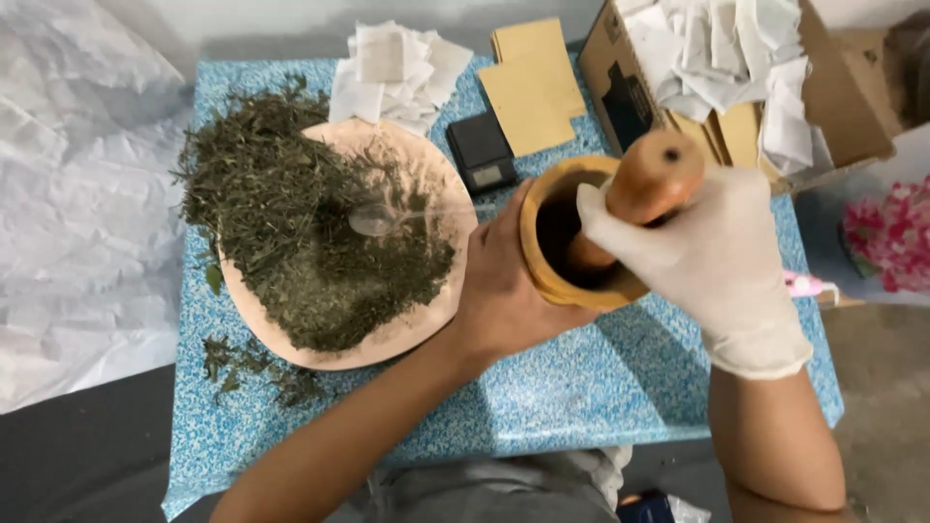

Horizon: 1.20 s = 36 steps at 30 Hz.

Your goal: Grinding dried tea leaves into a finer consistency using a wooden mortar and pestle.

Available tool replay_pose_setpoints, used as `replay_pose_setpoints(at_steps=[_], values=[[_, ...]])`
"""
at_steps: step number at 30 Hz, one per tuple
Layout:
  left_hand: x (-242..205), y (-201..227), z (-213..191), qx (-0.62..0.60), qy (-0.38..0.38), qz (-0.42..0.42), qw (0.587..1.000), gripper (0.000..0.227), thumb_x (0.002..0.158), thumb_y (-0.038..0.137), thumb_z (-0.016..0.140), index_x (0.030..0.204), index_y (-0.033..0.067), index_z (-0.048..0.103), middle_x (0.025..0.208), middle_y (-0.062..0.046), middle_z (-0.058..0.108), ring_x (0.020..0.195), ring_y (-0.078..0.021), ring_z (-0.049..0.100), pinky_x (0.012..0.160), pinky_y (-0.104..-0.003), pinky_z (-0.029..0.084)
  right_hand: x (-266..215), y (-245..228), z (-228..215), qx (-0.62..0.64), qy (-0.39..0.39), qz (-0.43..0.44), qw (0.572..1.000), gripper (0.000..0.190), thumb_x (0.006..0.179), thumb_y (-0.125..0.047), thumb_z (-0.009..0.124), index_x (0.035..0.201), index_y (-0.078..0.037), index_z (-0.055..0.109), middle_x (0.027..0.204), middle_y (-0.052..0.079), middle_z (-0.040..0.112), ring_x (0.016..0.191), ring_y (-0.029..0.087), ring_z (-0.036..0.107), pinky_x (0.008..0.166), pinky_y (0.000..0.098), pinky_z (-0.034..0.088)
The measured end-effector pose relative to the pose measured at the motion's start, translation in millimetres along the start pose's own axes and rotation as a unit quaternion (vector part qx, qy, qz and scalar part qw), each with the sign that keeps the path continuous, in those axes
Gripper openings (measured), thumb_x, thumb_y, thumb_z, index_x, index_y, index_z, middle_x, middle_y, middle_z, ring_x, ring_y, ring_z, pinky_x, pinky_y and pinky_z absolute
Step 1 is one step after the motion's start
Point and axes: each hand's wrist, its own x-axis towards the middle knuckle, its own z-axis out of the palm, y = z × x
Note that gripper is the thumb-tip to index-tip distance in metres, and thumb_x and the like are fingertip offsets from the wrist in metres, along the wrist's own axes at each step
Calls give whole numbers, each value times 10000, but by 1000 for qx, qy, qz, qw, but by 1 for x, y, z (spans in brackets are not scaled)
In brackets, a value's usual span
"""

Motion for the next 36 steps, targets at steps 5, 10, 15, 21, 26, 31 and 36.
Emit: replay_pose_setpoints(at_steps=[5, 10, 15, 21, 26, 31, 36], values=[[7, 9, -13, -80, 81, 34, 993, 1044, 774, 552, 929, 1550, 15, 483, 1437, -177, 754, 1271, -385, 809, 1109, -513, 676, 13, -24, 0, 139, 3, -101, 985, 192, 989, -67, 913, 1115, 34, 809, 1158, 166, 855, 1033, 244, 849, 1019, 371, 725], [-10, -18, 7, -22, 117, 92, 989, 1241, 850, 553, 998, 1705, -2, 289, 1624, -201, 584, 1484, -411, 671, 1272, -580, 589, 19, -16, -13, 157, -49, -16, 986, 126, 933, -114, 905, 990, -28, 833, 1059, 96, 861, 962, 182, 819, 990, 322, 696], [-5, -11, 2, -43, 82, 59, 994, 1338, 794, 545, 1026, 1741, 12, 244, 1720, -204, 481, 1590, -432, 553, 1351, -613, 484, 24, 2, 3, 154, 8, -93, 984, 123, 976, -89, 872, 1049, -3, 822, 1062, 129, 873, 898, 207, 858, 809, 299, 743], [-10, -12, 6, -242, 18, -37, 969, 1230, 860, 415, 938, 1751, 38, 178, 1727, -196, 495, 1628, -399, 526, 1389, -578, 436, 23, 4, -6, 192, -82, -37, 977, 28, 924, -119, 805, 936, -96, 814, 982, 69, 873, 840, 155, 851, 736, 261, 742], [-17, -24, 18, -182, 72, 71, 978, 1317, 889, 397, 1002, 1792, 41, 111, 1805, -218, 333, 1707, -451, 428, 1480, -630, 364, 26, -6, 18, 208, -3, -165, 964, 118, 928, -40, 855, 1023, 22, 825, 1048, 166, 868, 907, 269, 893, 887, 337, 780], [-18, -29, 22, -174, 69, 77, 979, 1294, 897, 412, 989, 1780, 29, 125, 1781, -228, 355, 1690, -454, 439, 1487, -629, 346, 36, -12, 9, 144, -73, -147, 976, 55, 898, -56, 844, 898, -38, 792, 923, 61, 837, 813, 181, 818, 828, 311, 733], [-20, -38, 24, -124, 72, 85, 986, 1350, 898, 464, 984, 1777, -25, 84, 1841, -265, 258, 1753, -502, 312, 1507, -682, 285, 46, -19, 16, 139, 3, -184, 973, 116, 935, 19, 781, 820, 21, 772, 853, 105, 808, 721, 205, 774, 727, 297, 685]])
